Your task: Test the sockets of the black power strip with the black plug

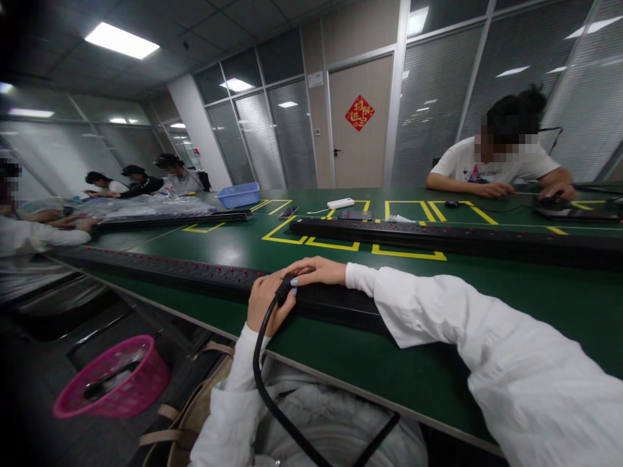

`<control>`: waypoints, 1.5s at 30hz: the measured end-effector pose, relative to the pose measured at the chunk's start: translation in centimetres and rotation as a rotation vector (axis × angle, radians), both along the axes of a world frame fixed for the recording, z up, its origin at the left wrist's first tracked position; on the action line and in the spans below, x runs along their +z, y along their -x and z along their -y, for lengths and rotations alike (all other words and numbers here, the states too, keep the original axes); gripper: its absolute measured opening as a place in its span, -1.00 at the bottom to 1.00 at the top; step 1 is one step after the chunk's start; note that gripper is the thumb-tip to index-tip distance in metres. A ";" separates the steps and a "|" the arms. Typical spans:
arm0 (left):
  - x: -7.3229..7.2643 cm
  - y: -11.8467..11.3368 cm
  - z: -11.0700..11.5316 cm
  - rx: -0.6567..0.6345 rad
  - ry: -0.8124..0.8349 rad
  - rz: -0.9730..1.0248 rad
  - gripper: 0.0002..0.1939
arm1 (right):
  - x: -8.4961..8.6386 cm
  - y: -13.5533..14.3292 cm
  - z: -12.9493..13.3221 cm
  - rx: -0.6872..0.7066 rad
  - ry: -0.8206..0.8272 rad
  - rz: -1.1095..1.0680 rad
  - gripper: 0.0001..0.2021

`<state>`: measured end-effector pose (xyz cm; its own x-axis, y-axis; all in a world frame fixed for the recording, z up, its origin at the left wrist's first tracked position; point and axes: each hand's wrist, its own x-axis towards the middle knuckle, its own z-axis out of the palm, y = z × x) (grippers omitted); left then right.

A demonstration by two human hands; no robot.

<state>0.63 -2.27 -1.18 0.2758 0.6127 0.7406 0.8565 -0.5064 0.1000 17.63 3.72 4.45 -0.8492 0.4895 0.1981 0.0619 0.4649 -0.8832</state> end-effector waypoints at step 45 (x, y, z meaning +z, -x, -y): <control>0.2 -0.1 0.1 0.004 -0.001 0.010 -0.72 | 0.2 0.0 0.8 -0.084 -0.158 0.015 -0.67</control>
